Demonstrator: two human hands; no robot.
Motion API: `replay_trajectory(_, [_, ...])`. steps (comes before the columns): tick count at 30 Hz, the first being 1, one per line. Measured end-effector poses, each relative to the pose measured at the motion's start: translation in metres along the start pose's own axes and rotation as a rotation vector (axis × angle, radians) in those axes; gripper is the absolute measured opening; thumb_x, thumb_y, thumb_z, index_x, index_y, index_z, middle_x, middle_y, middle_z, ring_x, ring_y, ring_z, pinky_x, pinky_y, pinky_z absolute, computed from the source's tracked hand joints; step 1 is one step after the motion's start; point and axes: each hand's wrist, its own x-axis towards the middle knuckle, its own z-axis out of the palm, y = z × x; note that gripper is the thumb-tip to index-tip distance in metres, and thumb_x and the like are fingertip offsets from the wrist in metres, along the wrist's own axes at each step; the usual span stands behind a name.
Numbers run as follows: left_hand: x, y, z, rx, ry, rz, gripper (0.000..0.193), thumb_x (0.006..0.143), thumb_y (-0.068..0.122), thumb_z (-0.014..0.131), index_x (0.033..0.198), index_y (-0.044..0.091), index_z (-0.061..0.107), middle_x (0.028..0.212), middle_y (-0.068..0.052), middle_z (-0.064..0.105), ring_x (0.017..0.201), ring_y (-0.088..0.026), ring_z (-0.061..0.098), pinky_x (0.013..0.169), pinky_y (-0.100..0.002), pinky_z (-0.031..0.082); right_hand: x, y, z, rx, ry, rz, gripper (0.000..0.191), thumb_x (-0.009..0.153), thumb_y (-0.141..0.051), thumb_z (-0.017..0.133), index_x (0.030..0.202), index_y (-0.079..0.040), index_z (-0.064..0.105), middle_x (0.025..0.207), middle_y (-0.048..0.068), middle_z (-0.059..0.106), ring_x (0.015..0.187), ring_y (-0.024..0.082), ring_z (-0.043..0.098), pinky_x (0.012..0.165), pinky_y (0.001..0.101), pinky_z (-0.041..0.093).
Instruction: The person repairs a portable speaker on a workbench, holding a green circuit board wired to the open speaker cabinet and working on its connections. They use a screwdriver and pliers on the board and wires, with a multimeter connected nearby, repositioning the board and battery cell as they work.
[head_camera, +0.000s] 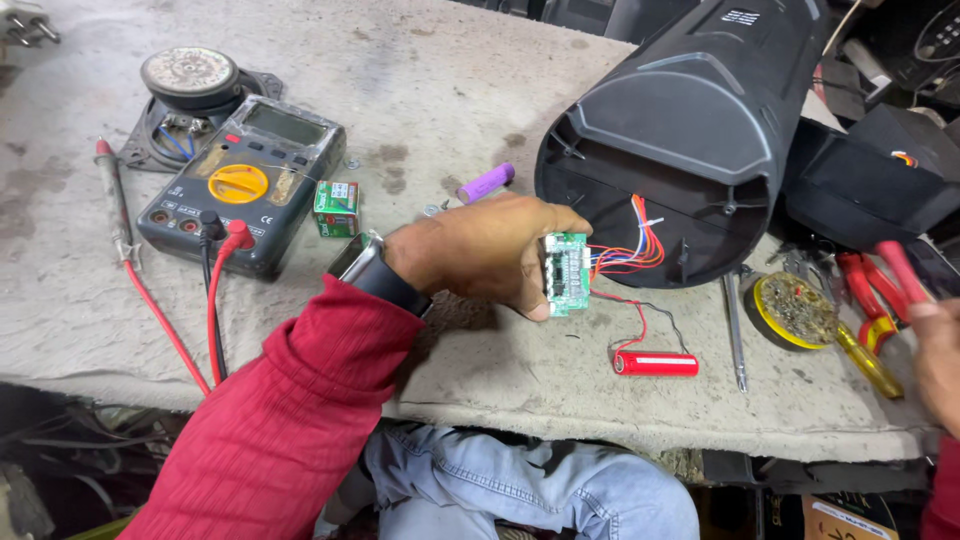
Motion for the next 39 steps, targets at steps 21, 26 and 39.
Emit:
replay_trajectory(21, [-0.016, 0.011, 0.001, 0.273, 0.304, 0.228, 0.036, 0.056, 0.022, 0.08, 0.078, -0.004, 0.07, 0.072, -0.024, 0.068, 0.075, -0.042, 0.069, 0.067, -0.048, 0.055, -0.048, 0.052, -0.011, 0.667, 0.093, -0.029, 0.021, 0.118, -0.021, 0.055, 0.116, -0.002, 0.063, 0.096, 0.005, 0.062, 0.085, 0.011, 0.058, 0.083, 0.023, 0.047])
replay_trajectory(26, [-0.013, 0.007, 0.0, 0.181, 0.209, 0.172, 0.041, 0.06, 0.018, 0.078, 0.092, -0.007, 0.069, 0.074, -0.023, 0.069, 0.076, -0.041, 0.07, 0.068, -0.048, 0.055, -0.051, 0.053, -0.009, 0.756, 0.069, -0.079, 0.017, 0.121, -0.016, 0.052, 0.118, -0.002, 0.061, 0.1, 0.004, 0.059, 0.089, 0.009, 0.055, 0.087, 0.0201, 0.046])
replay_trajectory(39, [-0.009, 0.006, 0.004, 0.258, 0.253, 0.16, 0.045, 0.064, 0.027, 0.083, 0.095, -0.004, 0.073, 0.081, -0.022, 0.071, 0.082, -0.041, 0.07, 0.073, -0.048, 0.055, -0.064, 0.034, 0.018, 0.547, 0.069, -0.105, 0.022, 0.122, -0.02, 0.044, 0.115, -0.003, 0.056, 0.1, 0.004, 0.057, 0.09, 0.008, 0.051, 0.09, 0.0223, 0.044])
